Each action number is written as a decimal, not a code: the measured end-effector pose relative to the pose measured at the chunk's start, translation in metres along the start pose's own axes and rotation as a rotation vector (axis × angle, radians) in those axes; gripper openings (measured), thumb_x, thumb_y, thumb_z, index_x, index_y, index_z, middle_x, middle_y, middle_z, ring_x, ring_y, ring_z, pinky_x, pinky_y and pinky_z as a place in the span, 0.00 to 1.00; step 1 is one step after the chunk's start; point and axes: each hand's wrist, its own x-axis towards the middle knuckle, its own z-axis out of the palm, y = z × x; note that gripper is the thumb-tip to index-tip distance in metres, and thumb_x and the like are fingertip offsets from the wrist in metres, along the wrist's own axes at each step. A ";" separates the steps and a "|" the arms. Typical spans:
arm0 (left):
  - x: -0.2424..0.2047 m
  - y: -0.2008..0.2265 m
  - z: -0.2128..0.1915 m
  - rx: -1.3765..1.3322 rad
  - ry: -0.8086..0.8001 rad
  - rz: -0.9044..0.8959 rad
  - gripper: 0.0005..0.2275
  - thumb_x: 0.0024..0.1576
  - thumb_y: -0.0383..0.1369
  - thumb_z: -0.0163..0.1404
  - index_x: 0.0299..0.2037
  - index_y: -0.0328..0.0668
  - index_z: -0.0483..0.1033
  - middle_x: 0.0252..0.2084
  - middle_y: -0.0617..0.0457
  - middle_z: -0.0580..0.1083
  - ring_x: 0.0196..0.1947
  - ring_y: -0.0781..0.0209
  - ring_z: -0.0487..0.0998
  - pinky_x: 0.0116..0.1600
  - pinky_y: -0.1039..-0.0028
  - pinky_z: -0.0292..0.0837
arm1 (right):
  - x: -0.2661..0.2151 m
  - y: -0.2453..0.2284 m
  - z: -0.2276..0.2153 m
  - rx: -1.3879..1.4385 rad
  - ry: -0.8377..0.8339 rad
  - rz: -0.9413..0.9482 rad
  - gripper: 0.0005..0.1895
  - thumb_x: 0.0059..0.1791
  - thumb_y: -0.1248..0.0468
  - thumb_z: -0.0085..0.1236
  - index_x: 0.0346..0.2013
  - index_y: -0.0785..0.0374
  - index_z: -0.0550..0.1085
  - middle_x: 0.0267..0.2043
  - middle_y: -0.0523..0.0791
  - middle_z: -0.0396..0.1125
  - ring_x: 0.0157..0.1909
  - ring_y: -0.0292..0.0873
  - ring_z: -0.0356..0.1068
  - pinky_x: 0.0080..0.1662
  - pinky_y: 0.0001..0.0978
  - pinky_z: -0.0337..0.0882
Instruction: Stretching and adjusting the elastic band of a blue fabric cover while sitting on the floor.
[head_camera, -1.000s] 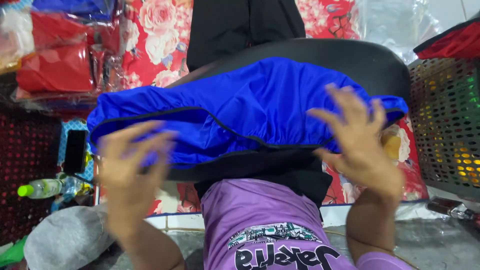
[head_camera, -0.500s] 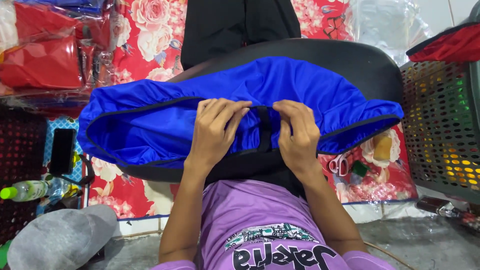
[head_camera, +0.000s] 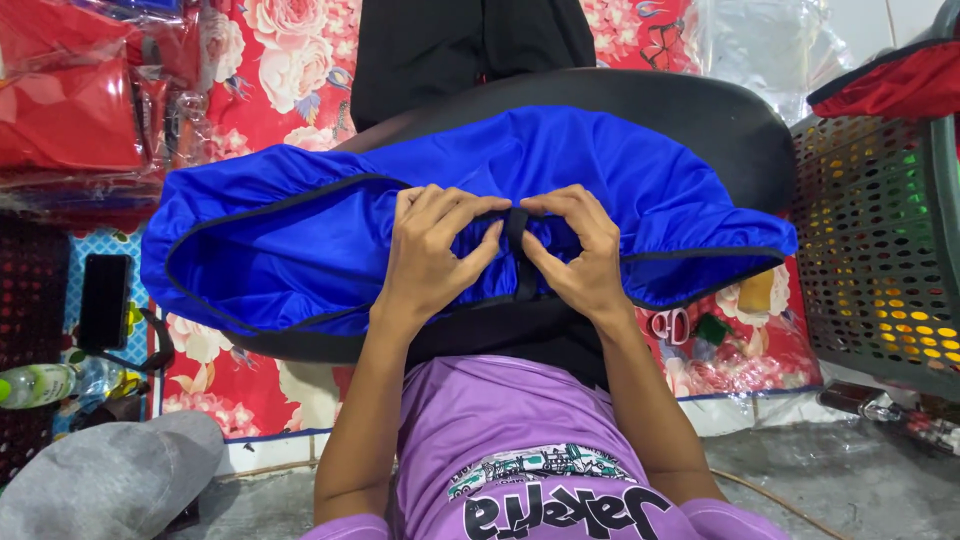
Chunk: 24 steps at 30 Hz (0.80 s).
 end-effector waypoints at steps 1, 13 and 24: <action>0.002 0.004 -0.002 0.004 -0.007 0.005 0.09 0.56 0.28 0.62 0.46 0.48 0.83 0.34 0.57 0.77 0.34 0.58 0.76 0.51 0.67 0.66 | 0.000 0.001 0.000 0.021 0.001 0.008 0.15 0.46 0.72 0.69 0.47 0.61 0.80 0.40 0.44 0.73 0.44 0.49 0.74 0.50 0.42 0.70; 0.002 0.026 0.007 -0.062 -0.074 0.033 0.13 0.52 0.23 0.65 0.46 0.37 0.81 0.34 0.48 0.75 0.38 0.49 0.74 0.57 0.60 0.63 | -0.004 0.007 -0.002 0.013 -0.056 0.078 0.09 0.49 0.61 0.69 0.40 0.60 0.79 0.34 0.44 0.72 0.38 0.48 0.70 0.44 0.37 0.63; -0.015 -0.021 0.024 -0.377 -0.008 -0.233 0.11 0.67 0.34 0.52 0.31 0.53 0.82 0.28 0.65 0.78 0.27 0.67 0.77 0.40 0.79 0.68 | -0.002 0.005 -0.009 0.111 -0.180 0.083 0.02 0.52 0.67 0.64 0.37 0.62 0.78 0.34 0.46 0.74 0.36 0.49 0.70 0.43 0.36 0.59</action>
